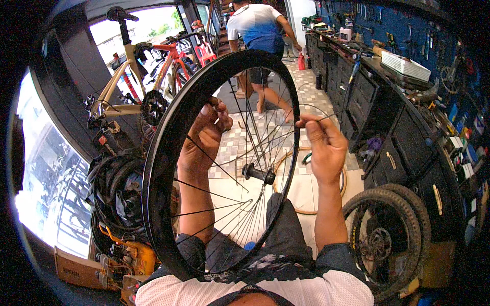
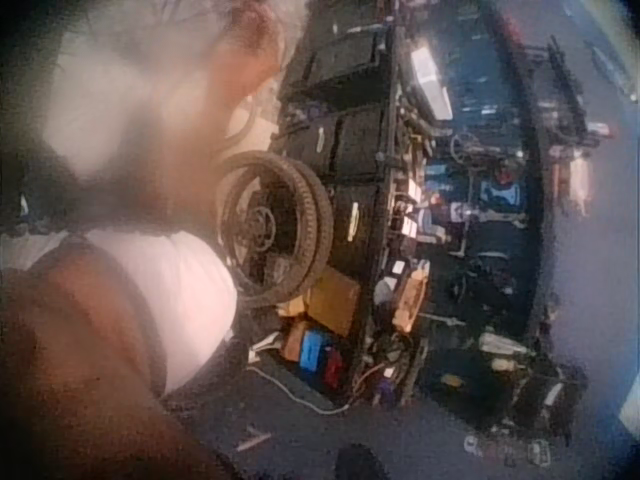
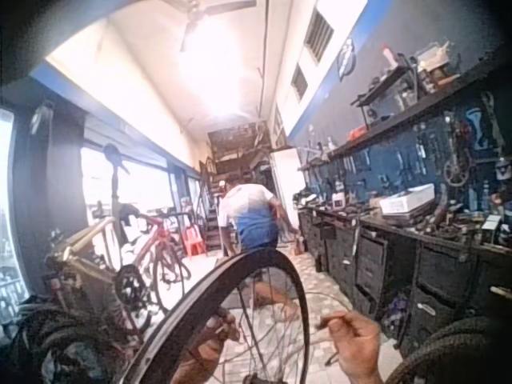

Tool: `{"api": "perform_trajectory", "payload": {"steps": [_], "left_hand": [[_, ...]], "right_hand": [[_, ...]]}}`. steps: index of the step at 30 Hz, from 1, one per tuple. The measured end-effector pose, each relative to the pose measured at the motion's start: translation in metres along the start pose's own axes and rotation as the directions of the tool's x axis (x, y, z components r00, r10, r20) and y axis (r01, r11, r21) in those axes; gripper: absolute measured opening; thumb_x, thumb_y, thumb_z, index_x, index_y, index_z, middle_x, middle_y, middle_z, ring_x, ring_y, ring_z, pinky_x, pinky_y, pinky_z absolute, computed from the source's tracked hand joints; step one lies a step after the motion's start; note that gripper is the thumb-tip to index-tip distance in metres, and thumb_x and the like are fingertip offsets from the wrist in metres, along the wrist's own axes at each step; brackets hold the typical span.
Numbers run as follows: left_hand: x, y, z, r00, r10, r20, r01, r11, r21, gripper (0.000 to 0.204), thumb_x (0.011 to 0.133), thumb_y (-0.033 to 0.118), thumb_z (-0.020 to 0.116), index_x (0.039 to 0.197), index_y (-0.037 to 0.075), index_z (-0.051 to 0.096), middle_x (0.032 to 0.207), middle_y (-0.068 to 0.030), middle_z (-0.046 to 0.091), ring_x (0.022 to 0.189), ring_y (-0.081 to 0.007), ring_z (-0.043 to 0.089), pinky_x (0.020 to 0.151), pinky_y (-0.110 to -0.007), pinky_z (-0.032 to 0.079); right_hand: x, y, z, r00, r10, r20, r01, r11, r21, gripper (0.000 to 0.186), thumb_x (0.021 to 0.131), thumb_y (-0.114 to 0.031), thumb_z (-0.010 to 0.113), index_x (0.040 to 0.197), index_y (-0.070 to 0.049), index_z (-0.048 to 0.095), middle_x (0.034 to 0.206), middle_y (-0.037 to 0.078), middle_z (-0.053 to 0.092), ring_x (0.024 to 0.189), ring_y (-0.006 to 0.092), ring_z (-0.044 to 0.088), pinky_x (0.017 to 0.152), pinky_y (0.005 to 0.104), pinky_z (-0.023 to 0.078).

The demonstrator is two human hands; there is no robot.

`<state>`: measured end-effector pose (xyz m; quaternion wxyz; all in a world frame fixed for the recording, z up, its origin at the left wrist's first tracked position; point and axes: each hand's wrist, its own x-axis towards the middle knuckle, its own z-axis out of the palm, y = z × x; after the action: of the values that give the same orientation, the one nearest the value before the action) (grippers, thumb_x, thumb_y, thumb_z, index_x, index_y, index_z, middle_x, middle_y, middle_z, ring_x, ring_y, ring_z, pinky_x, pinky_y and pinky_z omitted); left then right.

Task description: The person laces a bicycle wheel by inserting spokes through the rim and hub, threading them through existing spokes, and tightening them by hand. The person rotates the wheel to access different spoke holes and continues the lacing process.

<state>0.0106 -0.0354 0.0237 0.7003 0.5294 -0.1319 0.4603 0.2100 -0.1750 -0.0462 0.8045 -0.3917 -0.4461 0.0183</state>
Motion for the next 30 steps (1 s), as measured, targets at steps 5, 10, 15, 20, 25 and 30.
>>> {"api": "perform_trajectory", "payload": {"steps": [5,10,15,20,25,30], "left_hand": [[0.001,-0.001,-0.019,0.999,-0.038,-0.025,0.037,0.999,-0.032,0.032,0.100,0.023,0.073,0.123,0.001,0.064,0.116,-0.0086,0.065,0.101,-0.0163,0.061,0.094,-0.036,0.046],[0.006,0.004,-0.033,0.998,-0.042,-0.036,0.045,0.996,0.079,0.032,0.101,0.024,0.072,0.123,0.001,0.066,0.114,-0.0079,0.067,0.102,-0.0183,0.063,0.095,-0.038,0.049],[0.005,-0.001,-0.042,0.994,0.089,0.067,-0.094,0.992,0.087,0.034,0.100,0.022,0.073,0.129,0.005,0.068,0.120,-0.0097,0.070,0.108,-0.0222,0.066,0.094,-0.043,0.054],[0.005,0.001,-0.041,0.993,0.105,0.051,-0.112,0.983,0.149,0.033,0.099,0.020,0.073,0.130,0.008,0.069,0.120,-0.0093,0.071,0.107,-0.0228,0.067,0.094,-0.043,0.055],[0.012,0.005,-0.031,0.997,-0.015,0.072,0.012,0.999,0.052,0.031,0.099,0.020,0.074,0.127,0.008,0.069,0.116,-0.0084,0.071,0.104,-0.0215,0.067,0.093,-0.044,0.055],[0.011,0.007,-0.021,0.999,-0.034,0.005,0.034,0.997,0.065,0.029,0.099,0.020,0.074,0.125,0.008,0.069,0.114,-0.0077,0.071,0.101,-0.0206,0.067,0.092,-0.044,0.056]], "right_hand": [[0.020,-0.039,0.017,0.963,-0.254,-0.094,0.258,0.966,0.034,0.022,0.099,-0.010,0.076,0.118,0.000,0.072,0.108,0.008,0.076,0.089,0.0102,0.069,0.083,0.0245,0.055],[0.003,-0.056,0.049,0.978,-0.043,0.205,0.081,0.981,-0.179,0.025,0.089,-0.016,0.087,0.108,-0.004,0.076,0.093,0.001,0.075,0.071,0.0009,0.056,0.065,0.0166,0.043],[-0.005,-0.039,0.083,0.909,-0.150,0.389,0.270,0.923,-0.276,0.022,0.091,-0.012,0.084,0.108,0.000,0.077,0.086,0.003,0.077,0.056,0.0000,0.048,0.050,0.0208,0.034],[-0.008,-0.036,0.096,0.918,-0.125,0.377,0.236,0.935,-0.265,0.021,0.092,-0.012,0.083,0.108,0.000,0.076,0.087,0.005,0.078,0.058,0.0011,0.051,0.051,0.0215,0.037],[-0.012,-0.030,0.094,0.922,-0.117,0.368,0.225,0.938,-0.265,0.019,0.092,-0.012,0.082,0.106,-0.001,0.076,0.086,0.005,0.078,0.059,0.0013,0.054,0.052,0.0219,0.039],[-0.011,-0.038,0.092,0.920,-0.049,0.389,0.186,0.929,-0.322,0.019,0.092,-0.015,0.080,0.105,-0.002,0.075,0.095,0.013,0.078,0.082,0.0283,0.078,0.070,0.0347,0.058]]}}
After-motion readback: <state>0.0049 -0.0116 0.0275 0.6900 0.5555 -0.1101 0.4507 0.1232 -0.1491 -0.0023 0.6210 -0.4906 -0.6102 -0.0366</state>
